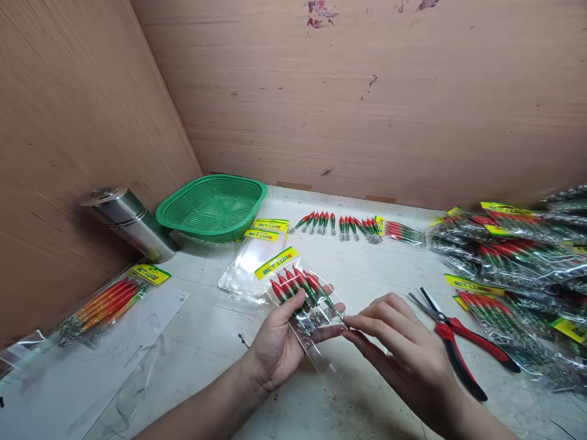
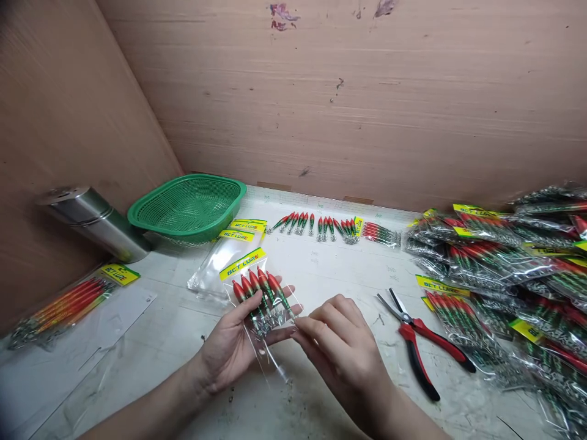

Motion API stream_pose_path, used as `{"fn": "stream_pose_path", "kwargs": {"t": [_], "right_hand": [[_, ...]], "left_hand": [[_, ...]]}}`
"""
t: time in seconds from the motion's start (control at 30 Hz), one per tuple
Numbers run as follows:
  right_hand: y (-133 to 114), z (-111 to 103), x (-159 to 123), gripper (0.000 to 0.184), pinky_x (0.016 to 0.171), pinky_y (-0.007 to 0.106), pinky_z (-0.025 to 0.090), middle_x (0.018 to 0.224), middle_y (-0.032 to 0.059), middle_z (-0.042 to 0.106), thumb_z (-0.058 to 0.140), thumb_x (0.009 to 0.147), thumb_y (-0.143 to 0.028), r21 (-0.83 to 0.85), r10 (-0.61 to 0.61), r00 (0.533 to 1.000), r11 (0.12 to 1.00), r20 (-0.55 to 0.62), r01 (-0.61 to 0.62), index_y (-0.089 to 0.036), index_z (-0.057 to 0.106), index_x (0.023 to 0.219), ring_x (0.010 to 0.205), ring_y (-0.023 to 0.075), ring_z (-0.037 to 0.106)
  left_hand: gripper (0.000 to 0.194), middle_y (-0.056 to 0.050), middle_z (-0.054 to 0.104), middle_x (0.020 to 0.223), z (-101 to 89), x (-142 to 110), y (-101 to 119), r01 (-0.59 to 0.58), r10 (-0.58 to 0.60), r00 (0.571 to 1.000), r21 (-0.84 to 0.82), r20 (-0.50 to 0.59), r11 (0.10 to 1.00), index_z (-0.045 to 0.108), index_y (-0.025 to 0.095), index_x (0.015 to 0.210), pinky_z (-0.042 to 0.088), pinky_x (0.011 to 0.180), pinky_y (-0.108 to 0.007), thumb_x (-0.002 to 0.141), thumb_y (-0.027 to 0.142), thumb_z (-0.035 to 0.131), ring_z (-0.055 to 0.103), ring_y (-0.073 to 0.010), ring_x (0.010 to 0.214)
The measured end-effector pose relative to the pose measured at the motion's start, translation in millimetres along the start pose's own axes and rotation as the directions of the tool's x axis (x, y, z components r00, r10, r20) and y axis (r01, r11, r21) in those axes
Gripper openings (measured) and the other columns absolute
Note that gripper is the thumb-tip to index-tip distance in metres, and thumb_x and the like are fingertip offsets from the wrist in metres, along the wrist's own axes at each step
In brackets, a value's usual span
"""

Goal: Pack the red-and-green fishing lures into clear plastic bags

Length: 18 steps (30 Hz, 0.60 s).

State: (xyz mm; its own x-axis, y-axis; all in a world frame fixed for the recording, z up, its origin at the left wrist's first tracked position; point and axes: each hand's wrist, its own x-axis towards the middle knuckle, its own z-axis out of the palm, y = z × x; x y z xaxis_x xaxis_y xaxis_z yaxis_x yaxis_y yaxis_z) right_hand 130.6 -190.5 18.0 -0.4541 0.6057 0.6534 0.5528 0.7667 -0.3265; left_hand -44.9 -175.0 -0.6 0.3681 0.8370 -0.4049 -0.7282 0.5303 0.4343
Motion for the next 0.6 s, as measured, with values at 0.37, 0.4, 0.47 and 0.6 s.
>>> {"fn": "stream_pose_path", "kwargs": {"t": [0.37,0.4,0.47,0.6], "right_hand": [[-1.9,1.3,-6.8,0.018,0.059,0.029,0.040,0.069,0.0019,0.058,0.060,0.082,-0.005,0.020,0.066,0.998,0.998,-0.011,-0.066,-0.017,0.064,0.094,0.066,0.0139,0.049],[-2.0,1.1,-7.0,0.017,0.059,0.029,0.040,0.069,0.0017,0.058,0.059,0.082,-0.006,0.016,0.074,0.997,0.997,-0.015,-0.074,-0.018,0.064,0.094,0.066,0.0139,0.049],[-1.4,0.4,-6.7,0.016,0.059,0.029,0.039,0.069,0.0015,0.058,0.059,0.083,-0.008,0.010,0.095,0.995,0.995,-0.014,-0.095,-0.019,0.064,0.093,0.065,0.0141,0.050],[1.5,-1.3,-5.4,0.016,0.059,0.029,0.041,0.071,0.0022,0.057,0.058,0.084,-0.010,-0.004,0.120,0.992,0.993,-0.027,-0.120,-0.019,0.065,0.095,0.066,0.0147,0.053]], "left_hand": [[0.028,-0.013,0.063,0.122,0.6,0.8,-3.6,0.030,-0.032,0.999,-0.042,-0.043,0.999,0.065,0.014,0.105,0.055,0.079,-0.045,0.090,0.031,0.049,0.066,-0.0307,0.097],[0.028,-0.012,0.063,0.122,0.2,1.1,-3.7,0.032,-0.034,0.999,-0.042,-0.042,0.999,0.065,0.014,0.106,0.055,0.080,-0.045,0.090,0.031,0.049,0.066,-0.0306,0.097],[0.028,-0.012,0.064,0.121,-0.5,1.7,-4.0,0.039,-0.040,0.999,-0.038,-0.037,0.999,0.065,0.014,0.105,0.054,0.083,-0.047,0.090,0.032,0.049,0.066,-0.0302,0.097],[0.028,-0.015,0.064,0.119,-1.5,1.8,-4.9,0.048,-0.048,0.999,-0.003,-0.009,0.999,0.065,0.012,0.103,0.051,0.089,-0.049,0.090,0.030,0.049,0.066,-0.0296,0.099]]}}
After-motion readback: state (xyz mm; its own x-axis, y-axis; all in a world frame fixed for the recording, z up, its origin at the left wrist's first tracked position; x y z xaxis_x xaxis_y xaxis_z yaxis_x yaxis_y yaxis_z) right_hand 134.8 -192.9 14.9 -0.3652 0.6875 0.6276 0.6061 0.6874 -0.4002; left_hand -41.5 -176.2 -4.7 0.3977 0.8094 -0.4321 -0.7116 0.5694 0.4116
